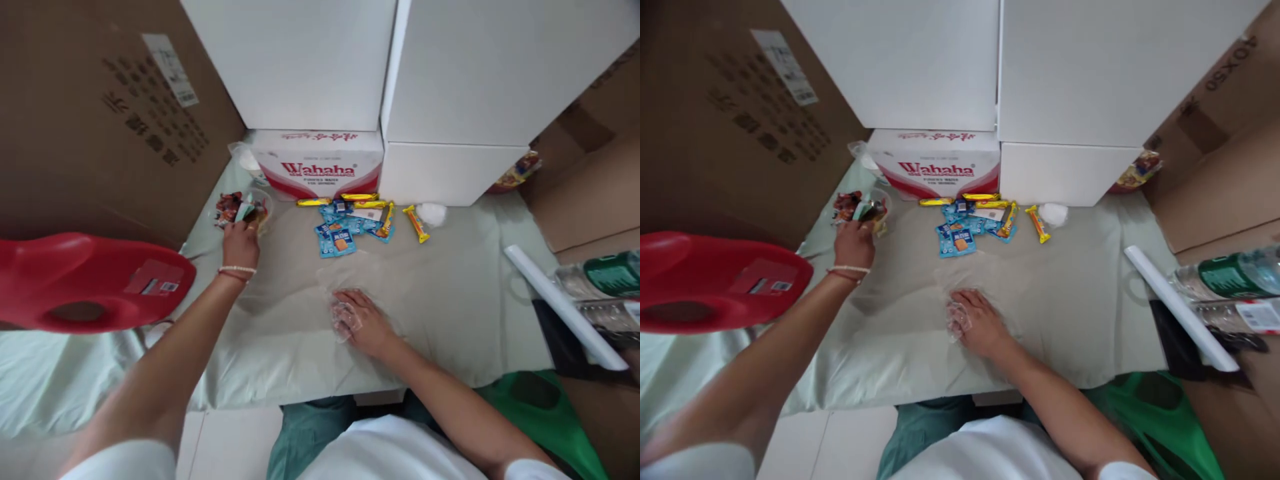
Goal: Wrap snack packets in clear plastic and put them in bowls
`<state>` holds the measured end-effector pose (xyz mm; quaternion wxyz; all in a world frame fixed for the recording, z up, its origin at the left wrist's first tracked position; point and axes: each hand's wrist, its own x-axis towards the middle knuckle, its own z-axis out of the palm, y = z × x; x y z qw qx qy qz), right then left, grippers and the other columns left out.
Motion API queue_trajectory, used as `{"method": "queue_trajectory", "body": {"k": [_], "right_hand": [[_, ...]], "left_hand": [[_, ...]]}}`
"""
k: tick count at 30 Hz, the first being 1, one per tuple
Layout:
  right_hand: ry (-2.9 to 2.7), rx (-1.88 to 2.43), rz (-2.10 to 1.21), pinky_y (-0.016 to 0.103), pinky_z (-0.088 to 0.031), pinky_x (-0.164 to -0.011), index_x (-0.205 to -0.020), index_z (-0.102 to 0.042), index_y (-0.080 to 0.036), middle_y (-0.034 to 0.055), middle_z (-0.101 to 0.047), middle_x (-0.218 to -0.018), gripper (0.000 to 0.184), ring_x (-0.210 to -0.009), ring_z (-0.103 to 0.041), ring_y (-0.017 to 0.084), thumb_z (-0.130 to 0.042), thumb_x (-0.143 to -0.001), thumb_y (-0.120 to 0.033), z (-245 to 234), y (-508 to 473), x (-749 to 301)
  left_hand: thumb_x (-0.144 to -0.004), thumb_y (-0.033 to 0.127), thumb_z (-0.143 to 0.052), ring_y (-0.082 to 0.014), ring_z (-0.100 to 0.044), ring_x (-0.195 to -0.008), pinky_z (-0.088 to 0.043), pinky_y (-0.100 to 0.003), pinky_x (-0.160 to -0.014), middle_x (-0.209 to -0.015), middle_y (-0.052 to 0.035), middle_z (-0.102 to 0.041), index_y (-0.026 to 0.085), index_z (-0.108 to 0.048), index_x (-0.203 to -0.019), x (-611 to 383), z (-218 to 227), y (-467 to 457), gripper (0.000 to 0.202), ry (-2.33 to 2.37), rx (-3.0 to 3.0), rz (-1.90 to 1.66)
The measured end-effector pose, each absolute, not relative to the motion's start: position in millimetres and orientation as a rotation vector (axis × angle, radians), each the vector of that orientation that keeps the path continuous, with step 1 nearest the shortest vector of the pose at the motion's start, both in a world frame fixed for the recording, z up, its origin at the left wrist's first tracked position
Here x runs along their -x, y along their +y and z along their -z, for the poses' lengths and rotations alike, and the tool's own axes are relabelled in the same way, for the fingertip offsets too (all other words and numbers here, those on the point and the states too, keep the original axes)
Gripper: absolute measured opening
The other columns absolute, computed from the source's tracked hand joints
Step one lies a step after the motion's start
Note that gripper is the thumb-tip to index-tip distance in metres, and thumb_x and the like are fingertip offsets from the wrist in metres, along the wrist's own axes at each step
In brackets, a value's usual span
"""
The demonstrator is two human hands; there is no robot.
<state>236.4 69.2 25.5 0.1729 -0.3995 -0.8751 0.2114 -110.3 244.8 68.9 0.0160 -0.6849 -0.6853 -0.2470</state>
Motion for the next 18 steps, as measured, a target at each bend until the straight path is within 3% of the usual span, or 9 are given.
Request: {"method": "queue_trajectory", "body": {"k": [5,9,11,13,18], "right_hand": [[-2.437,1.135,-0.645,0.048,-0.030,-0.131,-0.137,-0.070,-0.023,0.0063,-0.057,-0.156,0.037,-0.148,-0.045,0.025,-0.057,-0.104,-0.031,-23.2,69.5,-237.1],[-2.412,1.125,-0.638,0.048,-0.032,-0.130,-0.137,-0.070,-0.020,0.0084,-0.060,-0.154,0.037,-0.146,-0.047,0.026,-0.056,-0.104,-0.029,-23.3,69.3,-237.4],[-2.412,1.125,-0.644,0.048,-0.032,-0.129,-0.136,-0.070,-0.020,0.0079,-0.060,-0.153,0.036,-0.144,-0.048,0.026,-0.057,-0.103,-0.028,-23.3,69.6,-237.0],[-2.415,1.138,-0.660,0.048,-0.032,-0.130,-0.135,-0.070,-0.021,0.0069,-0.060,-0.154,0.036,-0.144,-0.048,0.026,-0.059,-0.102,-0.026,-23.3,70.2,-236.7],[-2.406,1.135,-0.678,0.047,-0.030,-0.130,-0.136,-0.069,-0.020,0.0069,-0.060,-0.153,0.035,-0.145,-0.046,0.025,-0.059,-0.102,-0.026,-26.1,71.4,-237.3]], "left_hand": [[-0.104,0.029,-0.048,-0.0225,-0.059,-0.096,-0.050,-0.041,-0.094,-0.094,-0.0080,-0.068,0.019,-0.071,-0.103,39.5,-77.2,179.3,0.025,-1.654,2.326,0.987],[-0.100,0.028,-0.059,-0.0180,-0.060,-0.094,-0.048,-0.035,-0.088,-0.099,-0.0054,-0.069,0.020,-0.068,-0.104,-40.4,-106.0,181.7,0.012,-1.695,2.286,1.581],[-0.098,0.022,-0.063,-0.0122,-0.056,-0.080,-0.046,-0.029,-0.078,-0.093,-0.0018,-0.065,0.019,-0.062,-0.103,-74.8,-113.1,207.0,0.006,-2.018,2.097,2.137],[-0.100,0.012,-0.056,-0.0086,-0.046,-0.064,-0.038,-0.025,-0.065,-0.075,0.0051,-0.054,0.020,-0.053,-0.095,-98.8,-111.3,237.9,0.010,-2.355,1.529,2.891],[-0.098,-0.002,-0.041,-0.0071,-0.034,-0.055,-0.032,-0.020,-0.057,-0.062,0.0084,-0.036,0.022,-0.040,-0.078,-110.1,-98.1,277.7,0.031,-2.468,1.341,3.327]]}}
